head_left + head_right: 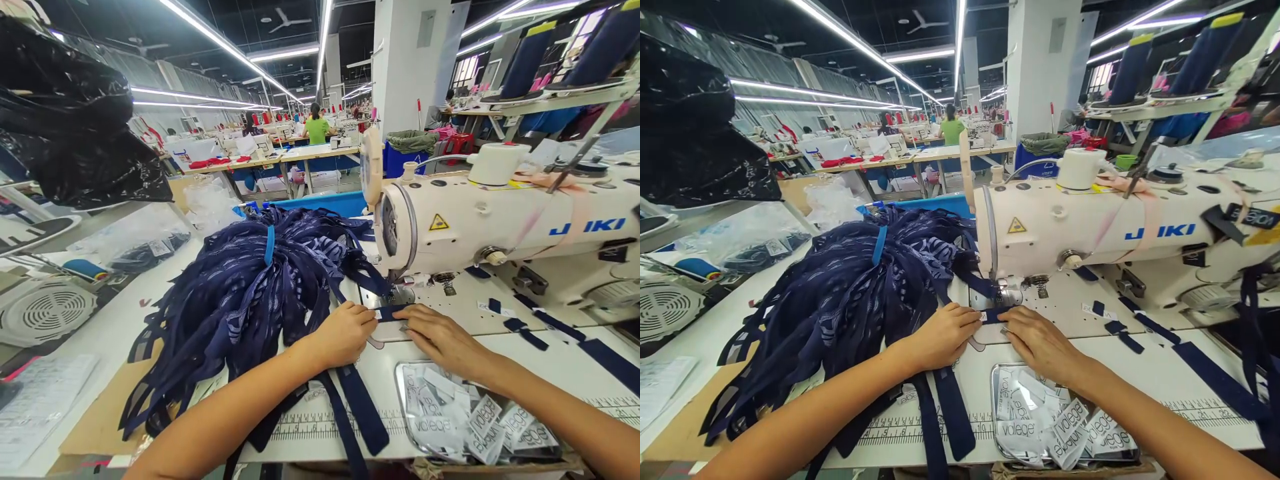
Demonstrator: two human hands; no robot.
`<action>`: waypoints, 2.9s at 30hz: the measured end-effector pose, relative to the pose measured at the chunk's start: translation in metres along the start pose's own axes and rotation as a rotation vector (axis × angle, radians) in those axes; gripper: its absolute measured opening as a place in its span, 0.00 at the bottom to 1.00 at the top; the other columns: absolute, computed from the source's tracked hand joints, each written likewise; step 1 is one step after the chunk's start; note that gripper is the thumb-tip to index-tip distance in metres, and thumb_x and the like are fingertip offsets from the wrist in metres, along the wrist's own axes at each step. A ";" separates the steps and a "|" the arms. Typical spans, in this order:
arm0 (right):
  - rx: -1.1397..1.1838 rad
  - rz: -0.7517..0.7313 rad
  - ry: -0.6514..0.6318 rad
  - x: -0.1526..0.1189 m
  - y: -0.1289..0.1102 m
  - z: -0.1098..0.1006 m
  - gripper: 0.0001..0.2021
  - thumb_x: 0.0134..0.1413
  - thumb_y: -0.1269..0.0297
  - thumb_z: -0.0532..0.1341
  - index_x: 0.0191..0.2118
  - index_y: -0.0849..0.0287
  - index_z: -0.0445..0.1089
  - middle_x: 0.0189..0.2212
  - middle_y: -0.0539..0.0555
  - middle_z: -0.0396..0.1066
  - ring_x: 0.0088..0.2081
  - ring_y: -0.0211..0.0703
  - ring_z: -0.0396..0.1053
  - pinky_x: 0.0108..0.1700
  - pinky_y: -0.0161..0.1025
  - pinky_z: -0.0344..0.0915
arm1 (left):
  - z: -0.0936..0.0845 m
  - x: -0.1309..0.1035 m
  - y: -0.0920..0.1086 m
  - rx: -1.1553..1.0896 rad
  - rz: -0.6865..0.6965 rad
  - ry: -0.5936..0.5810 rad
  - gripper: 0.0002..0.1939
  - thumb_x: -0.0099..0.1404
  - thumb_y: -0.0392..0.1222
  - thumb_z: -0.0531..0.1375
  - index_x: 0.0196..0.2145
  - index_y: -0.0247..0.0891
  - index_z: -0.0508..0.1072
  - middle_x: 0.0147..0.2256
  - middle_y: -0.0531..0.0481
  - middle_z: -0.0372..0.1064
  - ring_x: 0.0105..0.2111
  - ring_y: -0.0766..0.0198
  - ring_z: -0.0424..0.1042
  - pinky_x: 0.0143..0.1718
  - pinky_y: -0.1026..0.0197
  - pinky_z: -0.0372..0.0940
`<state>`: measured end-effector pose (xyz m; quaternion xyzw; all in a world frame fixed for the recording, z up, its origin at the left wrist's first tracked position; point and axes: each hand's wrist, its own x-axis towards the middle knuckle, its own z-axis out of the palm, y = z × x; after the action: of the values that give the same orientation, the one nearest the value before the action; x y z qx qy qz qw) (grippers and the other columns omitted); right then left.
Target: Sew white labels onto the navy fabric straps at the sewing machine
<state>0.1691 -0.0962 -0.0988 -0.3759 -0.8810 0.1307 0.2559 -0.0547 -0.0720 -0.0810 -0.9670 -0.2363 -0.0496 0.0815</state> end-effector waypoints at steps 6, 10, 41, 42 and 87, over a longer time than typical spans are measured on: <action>0.054 0.214 0.092 0.009 -0.006 0.001 0.14 0.58 0.62 0.47 0.25 0.57 0.63 0.35 0.55 0.69 0.37 0.42 0.67 0.38 0.39 0.64 | 0.013 0.000 0.009 0.086 -0.058 0.086 0.13 0.62 0.34 0.50 0.44 0.29 0.65 0.46 0.40 0.65 0.40 0.58 0.65 0.37 0.57 0.58; 0.091 0.383 0.099 0.019 -0.009 0.008 0.16 0.56 0.57 0.47 0.20 0.56 0.55 0.15 0.46 0.57 0.19 0.36 0.56 0.23 0.35 0.55 | 0.015 -0.001 0.010 0.084 -0.064 0.099 0.12 0.63 0.34 0.49 0.43 0.29 0.66 0.44 0.41 0.66 0.39 0.58 0.64 0.36 0.57 0.58; -0.010 0.421 0.104 0.044 -0.005 0.033 0.18 0.50 0.63 0.48 0.42 0.63 0.70 0.15 0.48 0.64 0.19 0.38 0.62 0.21 0.34 0.55 | 0.016 -0.001 0.013 0.054 -0.076 0.080 0.12 0.60 0.33 0.51 0.42 0.27 0.66 0.41 0.39 0.65 0.37 0.57 0.63 0.36 0.57 0.55; -0.019 0.419 0.104 0.044 -0.005 0.033 0.18 0.51 0.63 0.48 0.42 0.63 0.70 0.15 0.49 0.65 0.19 0.38 0.62 0.21 0.34 0.56 | 0.015 -0.001 0.013 0.053 -0.077 0.079 0.12 0.60 0.33 0.50 0.41 0.27 0.66 0.41 0.39 0.65 0.37 0.57 0.63 0.36 0.57 0.55; 0.190 0.467 -0.019 0.029 -0.009 0.019 0.20 0.44 0.64 0.49 0.40 0.66 0.72 0.12 0.44 0.53 0.16 0.34 0.51 0.22 0.33 0.57 | 0.015 0.000 0.016 0.078 -0.066 0.064 0.11 0.60 0.33 0.50 0.39 0.28 0.67 0.41 0.39 0.66 0.35 0.58 0.62 0.33 0.57 0.53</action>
<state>0.1362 -0.0821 -0.1001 -0.5422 -0.7565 0.2720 0.2444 -0.0465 -0.0832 -0.0976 -0.9526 -0.2673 -0.0739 0.1249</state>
